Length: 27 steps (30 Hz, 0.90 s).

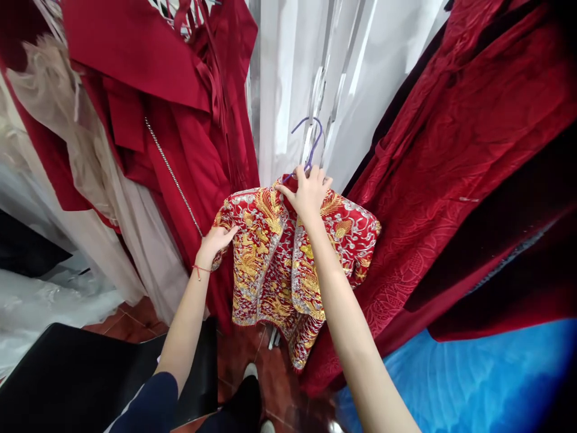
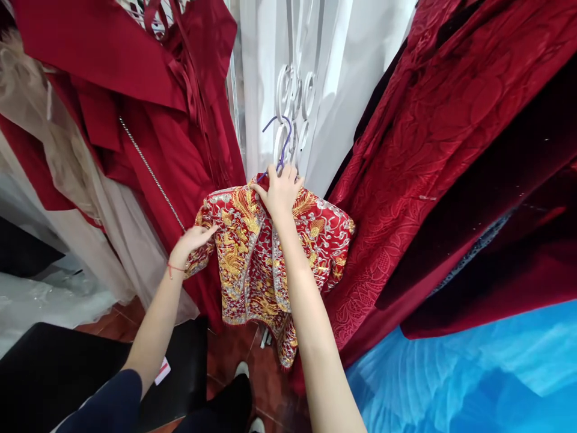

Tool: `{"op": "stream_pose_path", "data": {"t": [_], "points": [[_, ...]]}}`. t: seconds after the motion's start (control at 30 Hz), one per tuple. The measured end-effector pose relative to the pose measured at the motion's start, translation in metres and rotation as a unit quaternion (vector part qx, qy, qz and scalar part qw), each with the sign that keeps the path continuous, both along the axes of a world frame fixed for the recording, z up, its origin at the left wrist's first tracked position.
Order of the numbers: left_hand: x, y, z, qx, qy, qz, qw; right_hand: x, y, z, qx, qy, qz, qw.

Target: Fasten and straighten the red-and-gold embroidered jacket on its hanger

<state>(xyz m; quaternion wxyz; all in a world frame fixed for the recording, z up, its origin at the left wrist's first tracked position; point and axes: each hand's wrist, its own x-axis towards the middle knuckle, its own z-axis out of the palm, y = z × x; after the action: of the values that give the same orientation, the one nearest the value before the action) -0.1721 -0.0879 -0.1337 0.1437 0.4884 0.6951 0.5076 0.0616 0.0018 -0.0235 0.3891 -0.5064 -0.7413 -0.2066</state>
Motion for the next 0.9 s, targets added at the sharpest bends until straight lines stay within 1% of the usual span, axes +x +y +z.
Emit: {"op": "stream_pose_path", "data": {"t": [0.03,0.07,0.1,0.13,0.17,0.2,0.23,0.27,0.33,0.37,0.43,0.5,0.57,0.67,0.73,0.77,0.8,0.9], "points": [[0.000,-0.005,0.016,-0.021,0.087,0.026,0.996,-0.001,0.000,-0.001,-0.001,0.002,-0.006,1.000],[0.001,-0.007,0.034,0.003,0.167,0.045,0.985,-0.002,0.000,-0.001,-0.003,0.002,-0.012,1.000],[0.004,-0.006,0.051,0.056,0.237,0.035,0.969,-0.003,0.000,-0.001,-0.005,0.000,-0.019,1.000],[0.009,-0.001,0.066,0.115,0.297,0.015,0.948,-0.004,-0.001,-0.001,-0.007,-0.004,-0.026,1.000],[0.015,0.006,0.079,0.160,0.348,-0.015,0.924,-0.004,-0.002,0.000,-0.009,-0.009,-0.031,0.999],[0.021,0.016,0.088,0.193,0.386,-0.053,0.901,-0.003,-0.004,0.002,-0.010,-0.014,-0.031,0.999],[0.028,0.027,0.095,0.216,0.417,-0.094,0.878,-0.001,-0.006,0.004,-0.012,-0.017,-0.025,0.999],[0.035,0.039,0.097,0.226,0.441,-0.135,0.858,0.003,-0.008,0.006,-0.013,-0.019,-0.009,1.000],[0.046,0.061,0.095,0.226,0.474,-0.191,0.829,0.017,-0.012,0.011,-0.015,-0.021,0.050,0.998],[0.050,0.071,0.092,0.225,0.481,-0.202,0.823,0.026,-0.014,0.013,-0.013,-0.021,0.084,0.996],[0.054,0.085,0.085,0.228,0.476,-0.193,0.827,0.049,-0.015,0.017,-0.011,-0.025,0.128,0.991],[0.054,0.093,0.081,0.238,0.455,-0.172,0.841,0.071,-0.013,0.018,-0.022,-0.039,0.133,0.990],[0.051,0.098,0.082,0.253,0.439,-0.165,0.846,0.088,-0.011,0.018,-0.051,-0.077,0.129,0.987],[0.047,0.104,0.091,0.294,0.437,-0.180,0.831,0.097,-0.007,0.017,-0.092,-0.136,0.146,0.976],[0.049,0.107,0.101,0.320,0.434,-0.186,0.821,0.096,-0.006,0.019,-0.098,-0.135,0.163,0.972],[0.051,0.108,0.107,0.325,0.427,-0.183,0.824,0.095,-0.006,0.021,-0.093,-0.119,0.168,0.974],[0.054,0.109,0.112,0.322,0.413,-0.173,0.834,0.094,-0.007,0.023,-0.081,-0.093,0.169,0.978],[0.067,0.113,0.125,0.276,0.350,-0.131,0.886,0.091,-0.005,0.029,-0.023,0.000,0.139,0.990]]}}
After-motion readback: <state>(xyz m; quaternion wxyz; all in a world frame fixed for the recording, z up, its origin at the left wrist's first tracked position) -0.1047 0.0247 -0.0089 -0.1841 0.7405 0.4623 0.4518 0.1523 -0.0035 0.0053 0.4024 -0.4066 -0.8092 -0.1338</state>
